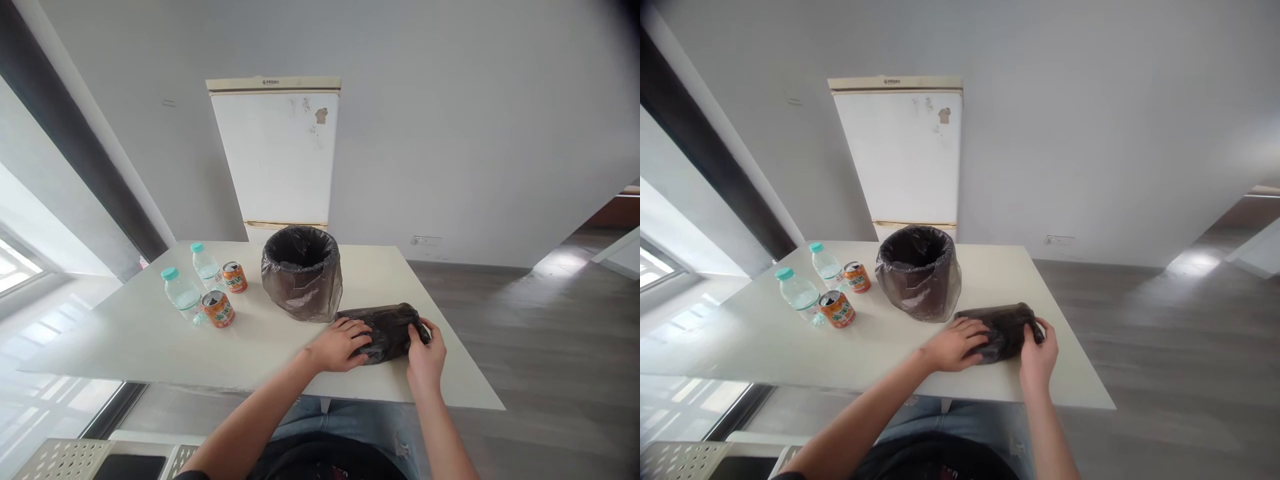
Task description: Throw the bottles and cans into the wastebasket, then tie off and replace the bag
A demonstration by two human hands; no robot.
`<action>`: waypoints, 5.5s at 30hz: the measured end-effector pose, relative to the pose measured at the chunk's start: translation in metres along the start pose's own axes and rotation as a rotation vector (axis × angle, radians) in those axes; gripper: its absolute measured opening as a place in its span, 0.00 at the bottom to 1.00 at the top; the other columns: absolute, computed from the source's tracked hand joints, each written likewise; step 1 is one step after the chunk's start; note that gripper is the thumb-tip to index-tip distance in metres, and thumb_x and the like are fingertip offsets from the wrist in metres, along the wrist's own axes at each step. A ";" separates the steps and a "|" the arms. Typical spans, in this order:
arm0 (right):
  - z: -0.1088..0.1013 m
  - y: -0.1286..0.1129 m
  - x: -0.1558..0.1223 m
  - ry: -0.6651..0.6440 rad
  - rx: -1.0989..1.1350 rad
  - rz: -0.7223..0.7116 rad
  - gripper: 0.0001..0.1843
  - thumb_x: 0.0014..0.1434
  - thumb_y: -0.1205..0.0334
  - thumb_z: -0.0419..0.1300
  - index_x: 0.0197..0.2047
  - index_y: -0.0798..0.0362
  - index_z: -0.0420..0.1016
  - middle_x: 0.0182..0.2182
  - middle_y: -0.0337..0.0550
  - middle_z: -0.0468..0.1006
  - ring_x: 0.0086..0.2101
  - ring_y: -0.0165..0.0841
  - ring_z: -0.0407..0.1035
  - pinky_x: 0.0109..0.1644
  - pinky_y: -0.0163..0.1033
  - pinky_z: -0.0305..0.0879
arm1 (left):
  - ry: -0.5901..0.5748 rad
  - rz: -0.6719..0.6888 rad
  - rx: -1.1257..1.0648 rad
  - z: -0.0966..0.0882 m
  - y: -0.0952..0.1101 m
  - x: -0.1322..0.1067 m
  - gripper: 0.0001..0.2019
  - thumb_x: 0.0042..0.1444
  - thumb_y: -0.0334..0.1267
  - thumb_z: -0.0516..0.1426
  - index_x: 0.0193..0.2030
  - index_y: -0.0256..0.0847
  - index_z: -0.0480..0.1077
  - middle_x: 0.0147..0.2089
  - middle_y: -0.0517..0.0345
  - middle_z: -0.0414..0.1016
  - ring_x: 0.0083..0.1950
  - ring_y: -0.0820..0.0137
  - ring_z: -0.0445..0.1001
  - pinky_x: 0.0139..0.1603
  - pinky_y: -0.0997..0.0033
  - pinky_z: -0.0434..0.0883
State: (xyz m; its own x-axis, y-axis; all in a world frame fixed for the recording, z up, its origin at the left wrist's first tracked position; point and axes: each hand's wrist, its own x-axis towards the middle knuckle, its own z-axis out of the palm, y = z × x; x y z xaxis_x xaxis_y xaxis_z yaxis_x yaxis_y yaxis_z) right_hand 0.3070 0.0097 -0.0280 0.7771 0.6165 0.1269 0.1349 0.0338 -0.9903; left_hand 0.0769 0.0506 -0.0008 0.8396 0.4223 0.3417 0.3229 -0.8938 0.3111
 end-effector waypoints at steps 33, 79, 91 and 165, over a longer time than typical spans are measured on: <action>0.036 0.007 -0.053 -0.911 -0.833 -0.929 0.46 0.71 0.38 0.52 0.81 0.55 0.45 0.75 0.55 0.55 0.74 0.51 0.50 0.77 0.63 0.48 | 0.207 -0.275 0.002 0.006 -0.013 -0.006 0.09 0.70 0.33 0.49 0.52 0.42 0.68 0.52 0.49 0.75 0.56 0.61 0.75 0.60 0.58 0.75; 0.030 -0.005 -0.019 -0.833 -0.718 -0.983 0.32 0.75 0.58 0.45 0.78 0.53 0.51 0.75 0.51 0.58 0.74 0.45 0.50 0.78 0.64 0.43 | 0.296 -0.330 -0.007 0.004 -0.018 -0.008 0.10 0.67 0.29 0.51 0.52 0.42 0.68 0.51 0.50 0.73 0.56 0.60 0.75 0.59 0.58 0.74; -0.010 -0.014 -0.032 -0.947 -0.682 -0.832 0.17 0.73 0.57 0.53 0.60 0.49 0.75 0.59 0.52 0.75 0.58 0.46 0.70 0.62 0.53 0.73 | 0.070 -0.254 -0.015 0.007 0.026 -0.032 0.25 0.62 0.49 0.66 0.61 0.41 0.70 0.59 0.47 0.75 0.61 0.54 0.73 0.63 0.52 0.72; 0.004 0.008 -0.034 -1.024 -0.949 -0.958 0.33 0.78 0.53 0.39 0.81 0.47 0.41 0.77 0.46 0.48 0.75 0.41 0.47 0.78 0.63 0.44 | 0.240 -0.437 -0.152 0.003 0.038 -0.060 0.14 0.70 0.33 0.54 0.60 0.44 0.66 0.63 0.46 0.68 0.66 0.57 0.68 0.68 0.50 0.70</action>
State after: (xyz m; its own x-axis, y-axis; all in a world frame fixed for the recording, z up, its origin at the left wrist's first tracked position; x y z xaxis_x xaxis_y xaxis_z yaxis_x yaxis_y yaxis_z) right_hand 0.2796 -0.0078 -0.0405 -0.4332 0.8880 0.1540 0.8767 0.4548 -0.1566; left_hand 0.0395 -0.0092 -0.0120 0.5112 0.7897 0.3392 0.5389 -0.6019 0.5893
